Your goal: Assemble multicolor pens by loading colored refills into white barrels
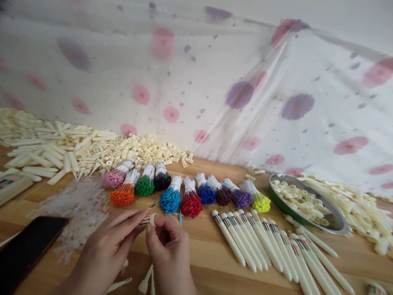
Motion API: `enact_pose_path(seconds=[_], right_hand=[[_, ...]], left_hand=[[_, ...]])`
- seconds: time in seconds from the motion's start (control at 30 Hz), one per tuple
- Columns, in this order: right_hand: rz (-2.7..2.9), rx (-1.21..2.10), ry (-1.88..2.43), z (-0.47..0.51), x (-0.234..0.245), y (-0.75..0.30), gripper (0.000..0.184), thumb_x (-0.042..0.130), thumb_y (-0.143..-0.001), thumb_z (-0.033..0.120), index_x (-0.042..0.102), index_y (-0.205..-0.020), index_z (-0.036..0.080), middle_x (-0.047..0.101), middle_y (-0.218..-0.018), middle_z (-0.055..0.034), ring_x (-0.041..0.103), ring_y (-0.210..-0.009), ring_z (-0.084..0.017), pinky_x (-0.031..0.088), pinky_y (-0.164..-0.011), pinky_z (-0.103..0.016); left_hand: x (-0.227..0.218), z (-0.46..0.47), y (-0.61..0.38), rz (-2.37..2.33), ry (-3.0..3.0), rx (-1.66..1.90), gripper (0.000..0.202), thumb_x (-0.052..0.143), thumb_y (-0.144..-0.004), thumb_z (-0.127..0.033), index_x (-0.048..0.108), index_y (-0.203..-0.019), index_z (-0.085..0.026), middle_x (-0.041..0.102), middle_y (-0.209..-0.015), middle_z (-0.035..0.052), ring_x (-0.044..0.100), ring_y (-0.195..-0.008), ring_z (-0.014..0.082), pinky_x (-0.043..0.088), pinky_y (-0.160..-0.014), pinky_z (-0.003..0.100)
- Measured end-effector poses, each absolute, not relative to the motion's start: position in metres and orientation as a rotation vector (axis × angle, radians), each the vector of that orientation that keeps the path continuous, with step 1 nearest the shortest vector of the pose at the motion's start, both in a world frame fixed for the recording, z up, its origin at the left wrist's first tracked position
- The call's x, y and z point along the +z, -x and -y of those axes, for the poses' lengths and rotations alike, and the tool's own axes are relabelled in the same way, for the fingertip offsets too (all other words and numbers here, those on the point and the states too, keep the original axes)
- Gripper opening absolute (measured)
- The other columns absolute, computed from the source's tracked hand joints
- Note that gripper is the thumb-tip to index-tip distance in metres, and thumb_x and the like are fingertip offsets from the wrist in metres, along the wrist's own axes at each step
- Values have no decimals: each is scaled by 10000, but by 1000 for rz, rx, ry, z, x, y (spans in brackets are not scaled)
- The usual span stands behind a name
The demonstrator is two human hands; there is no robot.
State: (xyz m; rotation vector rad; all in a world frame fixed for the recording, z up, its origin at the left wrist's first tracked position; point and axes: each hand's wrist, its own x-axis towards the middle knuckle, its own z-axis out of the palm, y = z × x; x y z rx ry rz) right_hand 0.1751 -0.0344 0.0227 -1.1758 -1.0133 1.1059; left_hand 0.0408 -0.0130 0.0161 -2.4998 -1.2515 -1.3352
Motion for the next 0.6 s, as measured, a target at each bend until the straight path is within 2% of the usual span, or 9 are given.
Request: enact_pose_path(seconds=[0.2,0.37,0.5,0.6], right_hand=[[997,1272,1117,30,28,-182,211,720,-612,347,608,-587,170,535,-573,23,437,-561,-108,359,-561,-234],[842,1373,1152,30,28,-180,257,734,-601,392,635,-657,162,512,-557,45,325,-424,-50,265,-399,-186],[779,1381,1180,30,32,-179,355,763,-542,434,667,-713,138,513,-555,42,362,-413,-46,289,-375,-175],[783,1444,1189,30,36,-183,328,765,-559,407,680,-712,129,501,-549,46,349,-388,-29,274,-364,-164]], left_hand=[[15,14,-42,1271,2509,-1424,296,458,-852,-121,657,-1048,-217,730,-882,45,691,-764,176,577,-659,285],[13,12,-43,1305,2548,-1414,272,468,-873,-165,653,-1070,-205,734,-907,53,695,-783,181,579,-660,284],[14,9,-41,1310,2539,-1343,287,446,-884,-160,637,-1095,-188,730,-938,72,689,-825,187,571,-692,291],[15,9,-40,1280,2528,-1252,320,428,-867,-128,623,-1115,-178,725,-918,79,683,-798,200,563,-664,308]])
